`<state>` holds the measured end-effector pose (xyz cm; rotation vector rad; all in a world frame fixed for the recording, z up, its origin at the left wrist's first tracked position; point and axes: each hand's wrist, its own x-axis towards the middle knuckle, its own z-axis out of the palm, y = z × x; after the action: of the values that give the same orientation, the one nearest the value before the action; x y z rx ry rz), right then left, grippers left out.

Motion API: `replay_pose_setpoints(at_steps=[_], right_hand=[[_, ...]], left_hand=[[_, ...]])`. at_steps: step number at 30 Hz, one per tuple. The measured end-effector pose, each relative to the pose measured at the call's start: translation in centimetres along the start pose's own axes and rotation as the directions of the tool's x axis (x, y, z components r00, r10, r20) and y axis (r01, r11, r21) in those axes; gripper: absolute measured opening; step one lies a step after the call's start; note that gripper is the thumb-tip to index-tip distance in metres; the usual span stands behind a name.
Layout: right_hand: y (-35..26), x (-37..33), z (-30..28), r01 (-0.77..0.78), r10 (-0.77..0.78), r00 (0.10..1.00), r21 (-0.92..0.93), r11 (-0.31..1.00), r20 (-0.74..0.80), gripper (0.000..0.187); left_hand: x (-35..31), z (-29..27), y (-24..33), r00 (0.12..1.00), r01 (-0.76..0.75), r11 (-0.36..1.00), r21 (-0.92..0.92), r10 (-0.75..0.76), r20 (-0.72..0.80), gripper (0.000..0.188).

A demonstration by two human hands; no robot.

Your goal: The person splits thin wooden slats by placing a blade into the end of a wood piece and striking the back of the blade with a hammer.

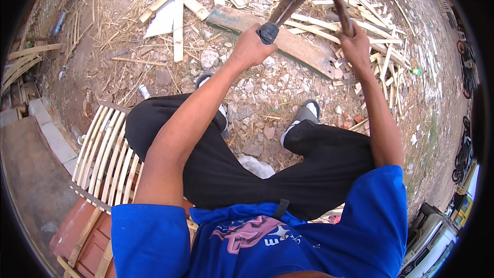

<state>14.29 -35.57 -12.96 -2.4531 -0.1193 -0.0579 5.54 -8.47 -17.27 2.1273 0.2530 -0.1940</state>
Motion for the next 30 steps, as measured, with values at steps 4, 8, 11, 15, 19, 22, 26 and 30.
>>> replay_pose_setpoints(at_steps=[4,8,11,15,19,22,26,30], right_hand=[[-4.8,1.6,-4.3,0.182,-0.116,0.969,0.313,0.932,-0.219,0.020],[-0.9,1.2,-0.8,0.235,-0.095,0.953,0.499,0.835,-0.289,0.013],[3.6,-0.9,1.0,0.070,-0.031,0.987,-0.244,0.967,0.158,0.025],[2.9,-1.5,2.6,0.013,0.007,0.984,-0.113,0.994,0.180,0.031],[1.6,-1.3,2.0,0.042,-0.030,0.988,-0.082,0.996,0.151,0.030],[0.4,-1.6,1.2,0.006,-0.003,0.995,-0.032,0.999,0.095,0.029],[1.9,-1.7,0.8,0.032,-0.027,0.995,-0.046,0.998,0.091,0.035],[3.4,-1.8,0.5,0.062,-0.049,0.993,-0.125,0.990,0.103,0.038]], left_hand=[[-0.3,-0.1,-0.2,1.000,0.006,1.000,-0.017,-0.006,0.024,0.048],[-0.1,0.4,-0.4,0.999,-0.028,0.999,-0.022,0.028,0.027,0.047],[0.2,0.3,-0.1,0.999,0.000,1.000,0.009,0.000,0.032,0.047],[0.5,0.8,-0.4,1.000,0.023,1.000,-0.013,-0.023,0.008,0.047],[0.6,0.7,-1.1,0.999,-0.021,0.997,-0.078,0.018,-0.038,0.046],[0.0,0.4,-0.7,1.000,-0.013,1.000,-0.017,0.012,-0.024,0.047],[-0.2,0.5,-0.5,1.000,0.019,1.000,0.014,-0.019,0.022,0.049],[0.1,0.9,-0.6,1.000,0.010,1.000,0.011,-0.010,0.022,0.048]])
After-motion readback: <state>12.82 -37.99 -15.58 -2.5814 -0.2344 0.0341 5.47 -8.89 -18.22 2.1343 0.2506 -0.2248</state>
